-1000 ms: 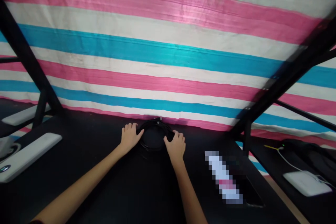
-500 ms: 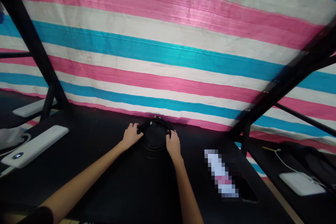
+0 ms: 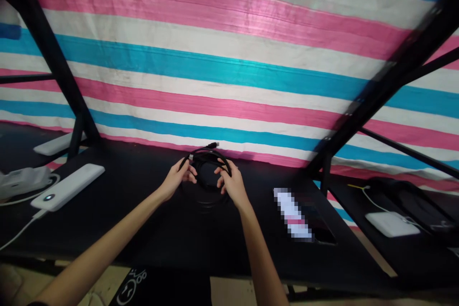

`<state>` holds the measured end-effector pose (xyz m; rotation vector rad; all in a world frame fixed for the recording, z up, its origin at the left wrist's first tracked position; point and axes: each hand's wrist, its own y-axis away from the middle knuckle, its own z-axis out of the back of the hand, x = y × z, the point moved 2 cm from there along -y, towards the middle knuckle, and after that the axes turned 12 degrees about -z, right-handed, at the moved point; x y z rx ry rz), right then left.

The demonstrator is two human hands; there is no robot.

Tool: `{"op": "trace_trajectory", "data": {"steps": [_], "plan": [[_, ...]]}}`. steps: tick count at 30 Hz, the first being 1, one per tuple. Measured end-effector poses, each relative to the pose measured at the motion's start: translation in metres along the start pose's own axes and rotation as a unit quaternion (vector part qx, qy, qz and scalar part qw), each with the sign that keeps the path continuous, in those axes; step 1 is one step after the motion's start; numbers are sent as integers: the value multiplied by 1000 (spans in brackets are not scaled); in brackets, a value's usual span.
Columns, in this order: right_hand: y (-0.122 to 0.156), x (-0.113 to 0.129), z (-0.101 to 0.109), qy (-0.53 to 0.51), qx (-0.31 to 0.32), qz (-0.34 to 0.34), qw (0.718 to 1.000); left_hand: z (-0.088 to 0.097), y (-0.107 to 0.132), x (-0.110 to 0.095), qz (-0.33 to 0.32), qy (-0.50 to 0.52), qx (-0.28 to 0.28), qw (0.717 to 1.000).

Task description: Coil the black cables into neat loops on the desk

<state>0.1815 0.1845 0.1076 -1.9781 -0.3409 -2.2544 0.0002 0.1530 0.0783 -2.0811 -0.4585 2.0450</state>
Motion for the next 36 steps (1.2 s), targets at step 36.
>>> {"op": "trace_trajectory", "data": {"steps": [36], "plan": [[2,-8,32,-390,81,-40,916,-13,-11,-30,-12,-34,67,997]]}}
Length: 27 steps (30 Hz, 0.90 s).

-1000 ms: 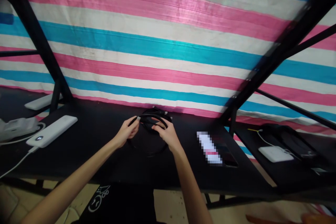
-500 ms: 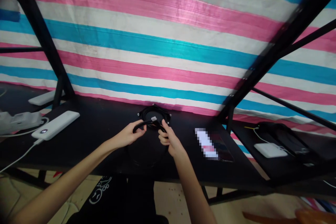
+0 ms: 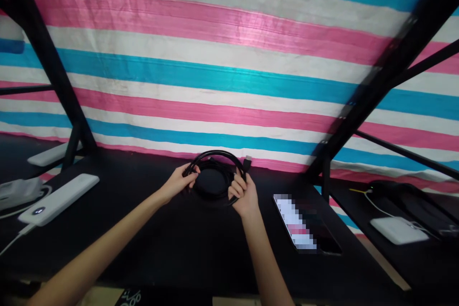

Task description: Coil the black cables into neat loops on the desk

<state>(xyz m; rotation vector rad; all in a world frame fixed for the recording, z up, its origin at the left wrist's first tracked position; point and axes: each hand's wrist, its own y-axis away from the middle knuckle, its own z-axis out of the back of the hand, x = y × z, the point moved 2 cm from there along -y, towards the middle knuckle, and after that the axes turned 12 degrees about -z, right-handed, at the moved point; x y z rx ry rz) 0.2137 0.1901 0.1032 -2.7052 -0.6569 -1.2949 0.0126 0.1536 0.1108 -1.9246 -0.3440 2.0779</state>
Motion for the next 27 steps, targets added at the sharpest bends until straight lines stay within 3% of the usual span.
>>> {"op": "trace_trajectory", "data": {"steps": [4,8,11,15,21,27], "plan": [[-35,4,11,-21,-42,45,998,1,-24,42,-4,-19,-72,997],[-68,-19,25,-18,-105,48,993,-8,-45,74,19,-48,-129,990],[-87,-35,35,4,-167,46,985,-13,-56,87,39,-71,-133,988],[-104,-38,49,65,-234,29,970,-8,-64,100,56,-145,-106,982],[-95,-27,75,222,-316,-2,923,13,-55,122,71,-333,-91,936],[-76,-34,86,419,-349,7,838,8,-50,137,63,-395,-57,915]]}}
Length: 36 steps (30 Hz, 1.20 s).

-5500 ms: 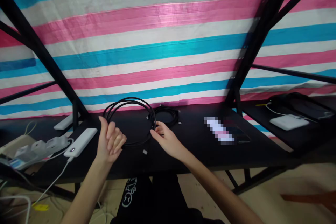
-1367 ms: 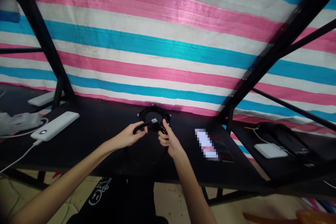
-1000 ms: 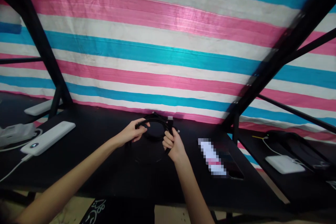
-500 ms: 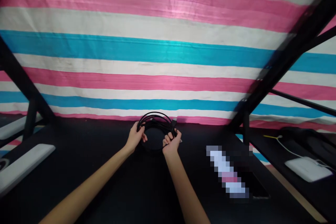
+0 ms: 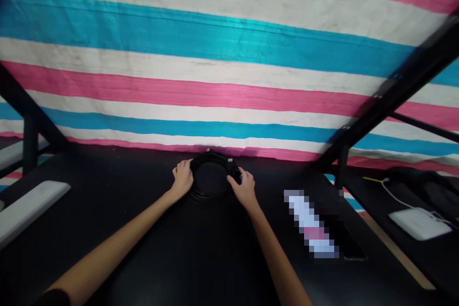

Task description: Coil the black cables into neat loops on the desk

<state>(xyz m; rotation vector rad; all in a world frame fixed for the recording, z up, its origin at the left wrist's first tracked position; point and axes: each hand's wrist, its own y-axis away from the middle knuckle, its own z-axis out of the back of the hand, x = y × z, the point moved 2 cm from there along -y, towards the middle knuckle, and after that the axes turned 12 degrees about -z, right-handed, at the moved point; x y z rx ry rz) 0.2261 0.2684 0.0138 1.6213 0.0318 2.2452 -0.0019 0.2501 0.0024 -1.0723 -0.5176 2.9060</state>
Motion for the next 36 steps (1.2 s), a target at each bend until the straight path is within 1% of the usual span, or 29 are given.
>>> {"op": "trace_trajectory", "data": {"steps": [5,9,11,14,18,21,23,25,28,30,33,34,36], "plan": [[-1,0,-3,98,1,38,994,-3,-13,-9,4,-6,-28,1000],[-16,5,4,131,17,32,991,-1,-23,-22,-42,-14,-49,998],[-23,6,6,135,26,21,990,-2,-25,-27,-64,-25,-50,996],[-28,6,6,137,14,6,990,-10,-21,-27,-67,-46,-31,996],[-27,6,5,150,2,-2,989,-22,-10,-24,-62,-75,-2,995],[-20,8,4,148,18,7,989,-19,-2,-20,-61,-89,4,994],[-13,7,-1,140,32,15,989,-10,3,-14,-62,-94,1,994],[-4,5,-12,125,54,29,990,2,10,-3,-61,-97,-5,993],[9,1,-40,91,93,63,990,26,20,21,-53,-99,-20,993],[16,0,-61,72,107,87,988,42,27,36,-45,-98,-33,994],[24,0,-82,56,91,118,987,64,39,50,-48,-86,-48,994],[26,0,-85,53,79,127,987,71,44,51,-51,-82,-54,994],[30,-1,-83,52,48,143,987,83,56,53,-48,-77,-76,993]]}}
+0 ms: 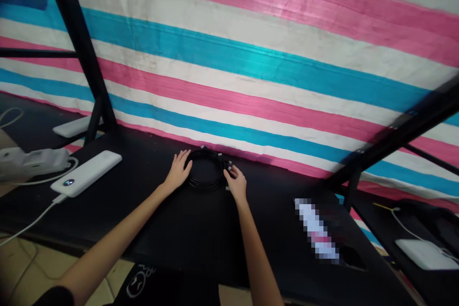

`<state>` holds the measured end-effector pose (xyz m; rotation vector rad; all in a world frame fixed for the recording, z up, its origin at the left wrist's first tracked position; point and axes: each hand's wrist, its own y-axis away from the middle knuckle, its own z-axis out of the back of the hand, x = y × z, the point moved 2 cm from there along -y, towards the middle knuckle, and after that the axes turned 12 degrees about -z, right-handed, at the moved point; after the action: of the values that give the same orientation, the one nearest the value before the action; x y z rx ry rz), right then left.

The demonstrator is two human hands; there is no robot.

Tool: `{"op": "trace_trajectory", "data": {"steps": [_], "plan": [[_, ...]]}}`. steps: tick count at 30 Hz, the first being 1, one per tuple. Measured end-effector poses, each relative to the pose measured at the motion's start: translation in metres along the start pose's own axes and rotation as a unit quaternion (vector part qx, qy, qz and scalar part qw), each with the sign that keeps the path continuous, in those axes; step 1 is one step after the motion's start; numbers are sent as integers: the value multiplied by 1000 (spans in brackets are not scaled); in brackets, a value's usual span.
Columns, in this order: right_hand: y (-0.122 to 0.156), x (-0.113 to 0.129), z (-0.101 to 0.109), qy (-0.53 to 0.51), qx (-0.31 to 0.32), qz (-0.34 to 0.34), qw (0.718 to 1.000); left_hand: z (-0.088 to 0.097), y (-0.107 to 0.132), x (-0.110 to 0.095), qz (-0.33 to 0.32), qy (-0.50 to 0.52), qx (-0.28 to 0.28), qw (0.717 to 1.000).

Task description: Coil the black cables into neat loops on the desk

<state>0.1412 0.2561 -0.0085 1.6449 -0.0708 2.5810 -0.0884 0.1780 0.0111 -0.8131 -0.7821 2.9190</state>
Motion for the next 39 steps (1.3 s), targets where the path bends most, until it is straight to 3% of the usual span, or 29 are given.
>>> {"op": "trace_trajectory", "data": {"steps": [5,10,20,39], "plan": [[16,-14,31,42,-55,17,997,26,25,10,71,-6,-51,996],[33,-25,53,118,-59,30,991,35,28,23,108,-19,-35,993],[43,-16,43,203,20,107,973,27,29,18,47,-42,34,997],[46,-13,43,240,6,134,961,25,30,20,23,-49,66,996]]}}
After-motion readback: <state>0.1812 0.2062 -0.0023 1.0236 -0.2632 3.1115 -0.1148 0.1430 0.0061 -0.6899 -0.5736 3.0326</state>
